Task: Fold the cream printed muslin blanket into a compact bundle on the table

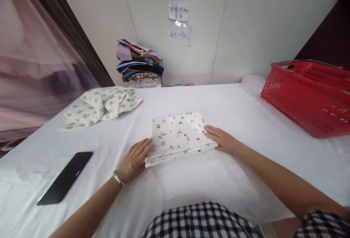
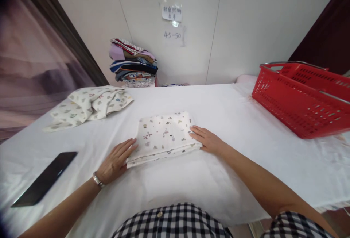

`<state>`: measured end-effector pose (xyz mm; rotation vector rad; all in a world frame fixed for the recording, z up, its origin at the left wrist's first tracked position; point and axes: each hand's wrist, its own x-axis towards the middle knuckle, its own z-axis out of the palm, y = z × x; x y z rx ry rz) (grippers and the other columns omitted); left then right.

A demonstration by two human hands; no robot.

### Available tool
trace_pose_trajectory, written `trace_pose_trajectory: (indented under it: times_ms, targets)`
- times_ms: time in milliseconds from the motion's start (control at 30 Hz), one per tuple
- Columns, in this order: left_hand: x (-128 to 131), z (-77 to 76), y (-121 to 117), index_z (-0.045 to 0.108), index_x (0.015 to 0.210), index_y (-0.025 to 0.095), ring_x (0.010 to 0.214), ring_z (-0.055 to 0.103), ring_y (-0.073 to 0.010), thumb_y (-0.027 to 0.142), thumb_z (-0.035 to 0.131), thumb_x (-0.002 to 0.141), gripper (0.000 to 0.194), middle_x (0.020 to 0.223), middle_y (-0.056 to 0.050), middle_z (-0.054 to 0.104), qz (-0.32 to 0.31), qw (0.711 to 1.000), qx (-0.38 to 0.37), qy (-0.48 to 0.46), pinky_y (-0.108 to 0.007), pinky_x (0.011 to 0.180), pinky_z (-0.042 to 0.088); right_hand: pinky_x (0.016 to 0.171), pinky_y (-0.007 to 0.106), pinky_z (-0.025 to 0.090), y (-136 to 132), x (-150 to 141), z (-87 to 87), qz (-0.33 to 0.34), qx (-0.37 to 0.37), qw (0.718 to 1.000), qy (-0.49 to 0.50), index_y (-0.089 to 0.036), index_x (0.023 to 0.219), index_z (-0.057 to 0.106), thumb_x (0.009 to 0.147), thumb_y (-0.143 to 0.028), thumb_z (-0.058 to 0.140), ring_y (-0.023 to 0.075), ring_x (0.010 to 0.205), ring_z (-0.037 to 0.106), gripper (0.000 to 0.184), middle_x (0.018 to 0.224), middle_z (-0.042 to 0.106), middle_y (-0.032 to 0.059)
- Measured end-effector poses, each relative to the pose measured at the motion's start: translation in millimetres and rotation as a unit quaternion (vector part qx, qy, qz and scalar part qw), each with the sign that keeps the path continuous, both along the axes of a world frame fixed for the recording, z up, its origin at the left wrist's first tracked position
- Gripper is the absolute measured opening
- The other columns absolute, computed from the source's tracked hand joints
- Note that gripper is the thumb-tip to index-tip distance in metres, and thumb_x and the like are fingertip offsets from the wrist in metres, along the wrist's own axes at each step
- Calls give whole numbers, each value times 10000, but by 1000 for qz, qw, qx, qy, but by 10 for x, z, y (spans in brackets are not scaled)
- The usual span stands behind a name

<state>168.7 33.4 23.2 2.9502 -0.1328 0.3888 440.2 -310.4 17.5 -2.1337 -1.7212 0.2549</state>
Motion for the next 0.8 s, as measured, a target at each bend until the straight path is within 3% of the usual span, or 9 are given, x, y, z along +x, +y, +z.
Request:
trace_pose_trajectory:
  times_ms: [167,233,333,433,500,567,667,733,800]
  targets:
    - [26,38,8,451,1252,198,1304,303,-256,233,456,793,461,1378,-114,404,-6,997,-70,-42,-455,1043,296,1079,429,224,76,-82,-6,-35,116,992,25,-204,1288,451,865,-477,404,222,1344,196,506,1426,328,70]
    - [77,154,-31,472,1219,194,1299,310,-255,308,478,802,432,1362,-118,423,16,990,-126,-67,-443,1054,285,1068,431,251,119,-120,121,-65,150,985,59,-221,1269,460,861,-472,414,227,1331,234,481,1391,386,66]
    - [185,463,-111,469,1220,180,1279,341,-255,401,494,794,480,1357,-115,425,86,962,-235,-112,-411,1062,281,1023,408,326,175,-144,433,-138,215,959,124,-224,1226,488,845,-459,459,236,1230,402,449,1290,499,70]
    - [297,860,-206,499,1196,166,1193,443,-263,477,530,761,536,1264,-104,517,138,904,-374,-157,-373,1011,351,899,370,436,213,-110,824,-200,303,909,206,-204,1129,554,807,-467,525,225,1030,553,417,1109,612,69]
    - [366,1093,-274,552,1120,161,1060,539,-258,506,565,724,526,1103,-87,614,155,847,-474,-181,-348,911,438,789,330,483,244,-62,1078,-223,342,875,261,-204,1081,579,784,-471,553,209,925,591,400,1009,648,54]
    - [438,1227,-333,574,1068,154,899,600,-237,517,572,711,509,927,-62,659,192,784,-563,-176,-328,779,498,677,288,497,297,0,1258,-253,352,844,316,-213,1086,580,782,-475,549,189,824,612,403,935,664,39]
    - [570,1152,-371,595,1006,124,718,622,-213,503,550,732,470,754,-53,660,242,689,-678,-81,-324,651,519,609,260,489,440,116,1240,-315,310,819,367,-204,1092,586,773,-466,545,177,738,620,414,856,674,32]
    - [673,928,-360,615,938,111,679,623,-207,466,535,752,408,727,-77,664,251,628,-736,8,-332,651,520,646,269,492,575,190,1011,-367,232,821,371,-177,1074,601,770,-428,537,181,755,623,400,850,678,46]
    - [773,646,-330,625,845,111,650,621,-205,421,528,760,336,699,-95,665,294,595,-745,66,-337,647,519,695,294,493,716,246,686,-409,130,825,367,-148,1061,610,780,-382,496,194,797,624,383,890,679,74]
